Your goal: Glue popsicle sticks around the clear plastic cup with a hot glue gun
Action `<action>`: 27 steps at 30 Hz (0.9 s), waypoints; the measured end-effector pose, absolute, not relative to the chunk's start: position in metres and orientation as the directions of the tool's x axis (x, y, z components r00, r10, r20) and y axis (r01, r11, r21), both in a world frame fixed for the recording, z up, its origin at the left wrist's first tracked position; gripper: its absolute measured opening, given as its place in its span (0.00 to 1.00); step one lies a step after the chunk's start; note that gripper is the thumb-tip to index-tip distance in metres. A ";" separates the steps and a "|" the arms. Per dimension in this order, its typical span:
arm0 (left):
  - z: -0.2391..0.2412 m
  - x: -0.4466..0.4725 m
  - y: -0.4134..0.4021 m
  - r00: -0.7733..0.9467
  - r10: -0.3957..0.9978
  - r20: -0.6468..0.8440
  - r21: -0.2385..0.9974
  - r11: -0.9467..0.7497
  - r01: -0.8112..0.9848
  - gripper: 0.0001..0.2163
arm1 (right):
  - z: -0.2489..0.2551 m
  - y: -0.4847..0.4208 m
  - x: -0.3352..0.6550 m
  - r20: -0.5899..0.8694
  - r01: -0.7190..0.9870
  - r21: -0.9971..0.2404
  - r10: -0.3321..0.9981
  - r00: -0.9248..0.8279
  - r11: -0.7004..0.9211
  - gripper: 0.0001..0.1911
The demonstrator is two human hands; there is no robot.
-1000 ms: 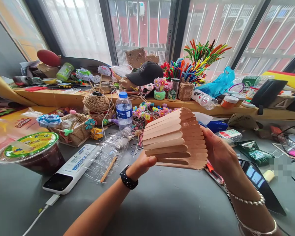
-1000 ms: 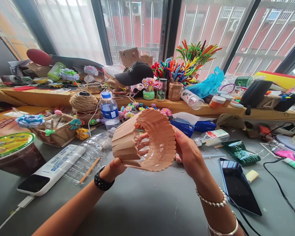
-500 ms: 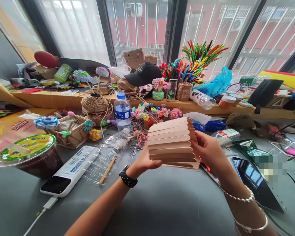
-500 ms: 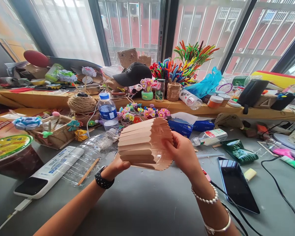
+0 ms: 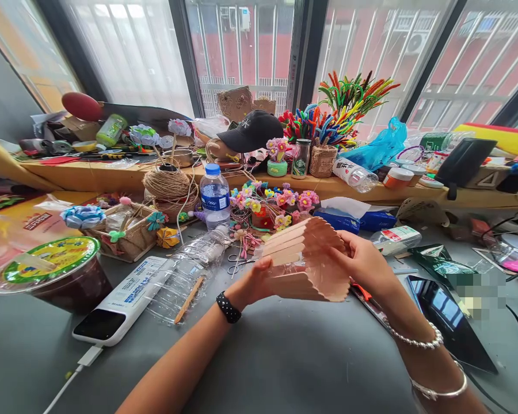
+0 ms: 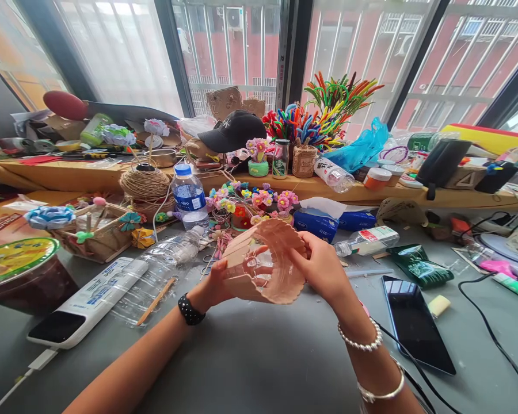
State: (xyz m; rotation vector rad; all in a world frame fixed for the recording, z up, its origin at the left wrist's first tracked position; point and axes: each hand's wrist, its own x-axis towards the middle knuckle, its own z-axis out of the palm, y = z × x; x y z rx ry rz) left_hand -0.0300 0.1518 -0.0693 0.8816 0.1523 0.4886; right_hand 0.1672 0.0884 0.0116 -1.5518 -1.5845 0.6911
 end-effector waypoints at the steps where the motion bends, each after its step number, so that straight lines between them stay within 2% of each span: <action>1: -0.069 -0.030 0.151 0.889 0.453 0.068 0.780 0.532 -0.330 0.40 | 0.013 0.087 0.167 0.162 0.604 -0.792 0.985 0.067 0.089 0.14; 5: -0.066 -0.031 0.147 0.900 0.431 0.068 0.822 0.487 -0.296 0.40 | 0.019 0.083 0.164 0.203 0.760 -0.647 0.975 0.096 0.060 0.09; 9: -0.066 -0.032 0.147 0.893 0.445 0.074 0.846 0.446 -0.293 0.37 | 0.018 0.083 0.162 0.289 0.808 -0.584 0.951 0.113 0.082 0.08; 14: -0.072 -0.032 0.150 0.881 0.462 0.104 0.870 0.386 -0.306 0.34 | 0.011 0.086 0.164 0.326 0.765 -0.630 0.939 0.106 0.132 0.10; 18: -0.067 -0.031 0.146 0.839 0.526 0.141 0.910 0.264 -0.319 0.36 | 0.010 0.087 0.166 0.330 0.763 -0.632 0.938 0.106 0.136 0.10; 23: -0.054 -0.026 0.143 0.738 0.628 0.247 0.960 -0.056 -0.274 0.40 | 0.009 0.090 0.174 0.214 0.705 -0.700 0.975 0.056 0.113 0.13; 27: -0.054 -0.020 0.144 0.586 0.720 0.372 0.928 -0.281 -0.244 0.42 | 0.000 0.096 0.182 0.303 0.606 -0.779 0.943 0.140 0.160 0.20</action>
